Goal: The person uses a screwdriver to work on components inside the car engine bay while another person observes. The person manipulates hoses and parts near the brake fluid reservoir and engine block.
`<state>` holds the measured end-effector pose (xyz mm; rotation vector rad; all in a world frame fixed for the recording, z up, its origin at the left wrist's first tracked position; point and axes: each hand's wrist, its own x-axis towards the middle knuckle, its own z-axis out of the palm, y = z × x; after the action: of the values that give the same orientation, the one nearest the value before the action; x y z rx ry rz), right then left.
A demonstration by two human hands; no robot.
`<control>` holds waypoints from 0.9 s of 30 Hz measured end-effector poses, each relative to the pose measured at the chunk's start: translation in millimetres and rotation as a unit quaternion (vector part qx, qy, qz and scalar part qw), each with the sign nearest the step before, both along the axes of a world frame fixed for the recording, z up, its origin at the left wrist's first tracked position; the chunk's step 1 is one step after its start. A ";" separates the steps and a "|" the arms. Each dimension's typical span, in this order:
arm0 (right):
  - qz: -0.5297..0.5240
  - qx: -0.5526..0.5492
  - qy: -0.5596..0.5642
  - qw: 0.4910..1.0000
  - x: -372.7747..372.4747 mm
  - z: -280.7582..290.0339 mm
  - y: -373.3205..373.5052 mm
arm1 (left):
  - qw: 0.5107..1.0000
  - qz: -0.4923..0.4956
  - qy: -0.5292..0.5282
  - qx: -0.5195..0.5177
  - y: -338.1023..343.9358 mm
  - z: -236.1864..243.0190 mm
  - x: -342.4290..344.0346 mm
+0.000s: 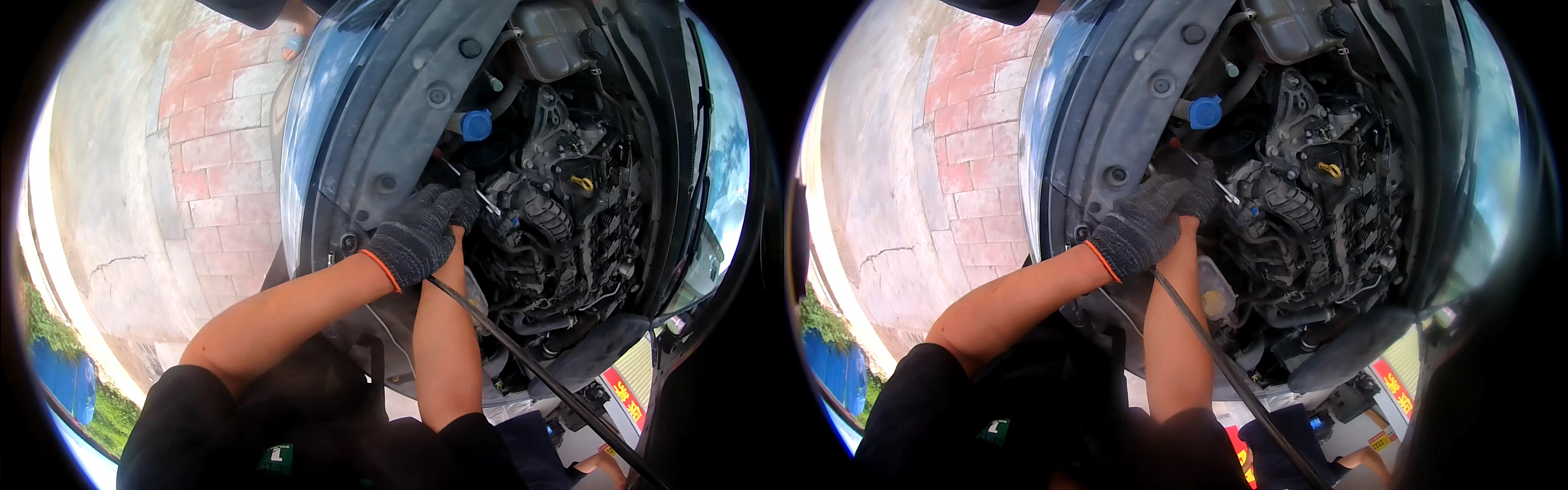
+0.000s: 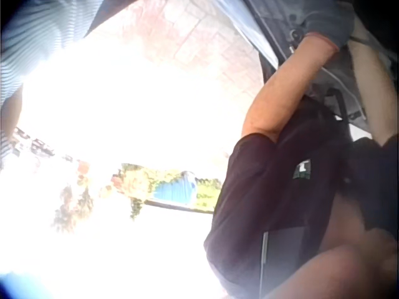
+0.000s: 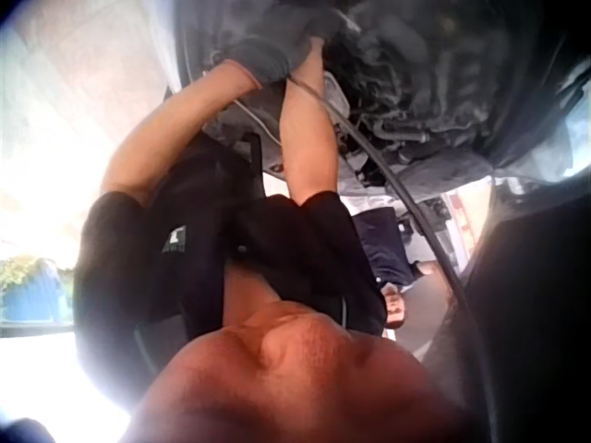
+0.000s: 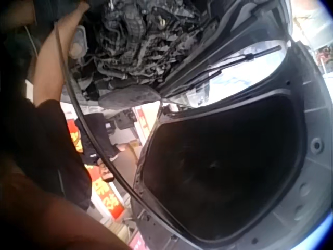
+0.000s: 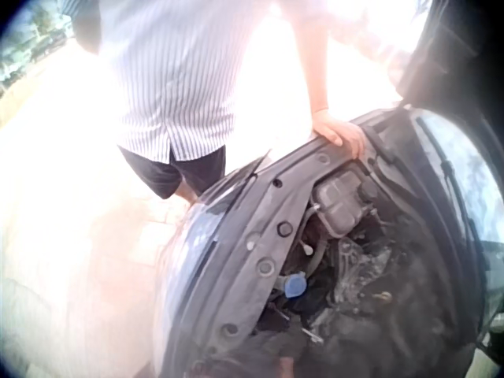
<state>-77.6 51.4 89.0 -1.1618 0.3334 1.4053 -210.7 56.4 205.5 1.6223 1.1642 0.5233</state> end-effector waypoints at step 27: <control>0.245 -0.008 -0.730 0.638 20.6 119.1 -81.7 | 0.857 -0.502 0.117 -0.013 71.0 -46.8 53.7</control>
<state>-57.0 -30.3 208.0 -2.0935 -1.2118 0.4355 -157.0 127.4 158.7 2.0305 0.3360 -0.3778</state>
